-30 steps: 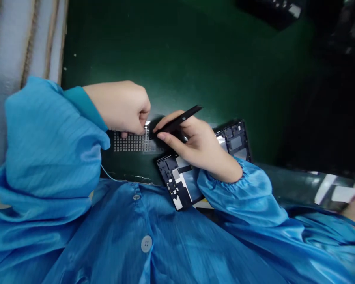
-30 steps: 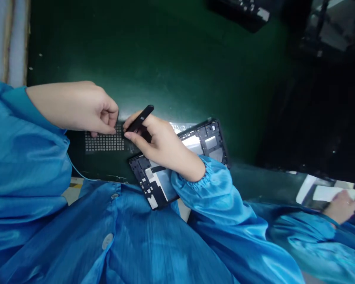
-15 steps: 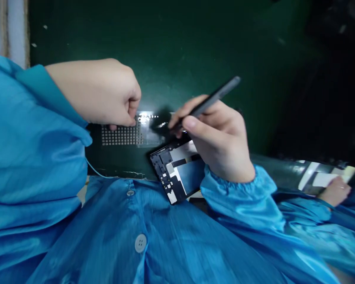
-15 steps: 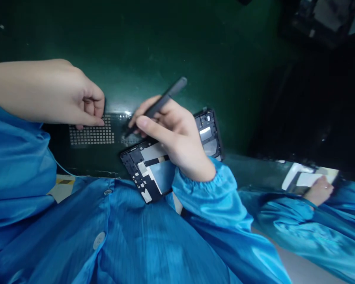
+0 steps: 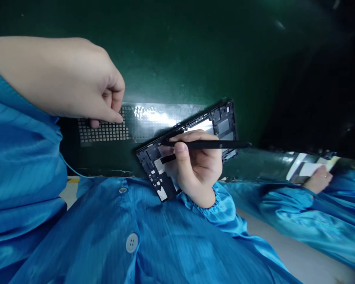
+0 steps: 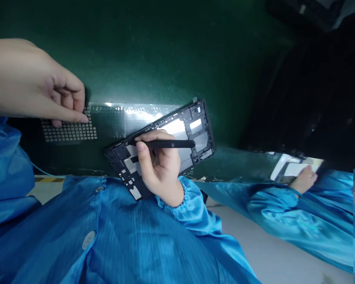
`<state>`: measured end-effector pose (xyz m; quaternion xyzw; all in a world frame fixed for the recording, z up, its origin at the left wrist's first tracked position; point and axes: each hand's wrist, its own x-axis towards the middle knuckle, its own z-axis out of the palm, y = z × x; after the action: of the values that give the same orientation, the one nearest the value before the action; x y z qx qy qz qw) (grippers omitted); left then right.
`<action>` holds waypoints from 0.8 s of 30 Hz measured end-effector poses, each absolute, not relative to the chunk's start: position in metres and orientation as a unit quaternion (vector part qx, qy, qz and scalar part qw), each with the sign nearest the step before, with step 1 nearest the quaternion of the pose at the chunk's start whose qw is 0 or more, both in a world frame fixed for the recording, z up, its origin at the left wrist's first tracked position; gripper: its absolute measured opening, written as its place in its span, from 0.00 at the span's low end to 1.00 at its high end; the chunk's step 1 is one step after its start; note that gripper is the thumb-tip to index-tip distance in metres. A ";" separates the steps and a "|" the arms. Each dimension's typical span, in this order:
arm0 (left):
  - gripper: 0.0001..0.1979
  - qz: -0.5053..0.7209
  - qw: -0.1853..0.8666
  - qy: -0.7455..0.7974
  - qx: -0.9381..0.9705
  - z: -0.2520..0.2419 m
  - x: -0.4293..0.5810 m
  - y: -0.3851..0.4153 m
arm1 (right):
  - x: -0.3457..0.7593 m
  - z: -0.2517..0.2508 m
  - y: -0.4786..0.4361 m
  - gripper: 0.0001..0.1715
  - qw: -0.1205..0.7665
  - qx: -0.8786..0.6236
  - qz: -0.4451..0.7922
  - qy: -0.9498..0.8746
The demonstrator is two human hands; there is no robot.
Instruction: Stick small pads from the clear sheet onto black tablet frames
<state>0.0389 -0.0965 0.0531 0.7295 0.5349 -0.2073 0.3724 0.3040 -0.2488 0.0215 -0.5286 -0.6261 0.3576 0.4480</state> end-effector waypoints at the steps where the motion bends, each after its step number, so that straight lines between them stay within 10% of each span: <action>1: 0.12 -0.219 0.351 0.542 0.731 0.055 0.041 -0.097 | 0.305 0.023 -0.249 0.10 0.446 -0.526 0.354 -0.632; 9: 0.27 -0.235 0.319 0.484 0.780 0.060 0.041 -0.097 | 0.300 0.063 -0.217 0.09 0.317 -0.493 0.375 -0.718; 18: 0.08 -0.248 0.351 0.551 0.715 0.088 0.063 -0.104 | 0.274 0.045 -0.153 0.11 0.196 -0.401 0.488 -0.750; 24: 0.22 -0.056 0.451 0.518 0.725 0.059 0.044 -0.113 | 0.276 0.047 -0.156 0.09 0.190 -0.409 0.480 -0.753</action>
<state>0.0443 -0.1130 0.0587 0.7248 0.5182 -0.0555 0.4505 0.2760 -0.1564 0.0473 -0.4087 -0.7527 0.4801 0.1898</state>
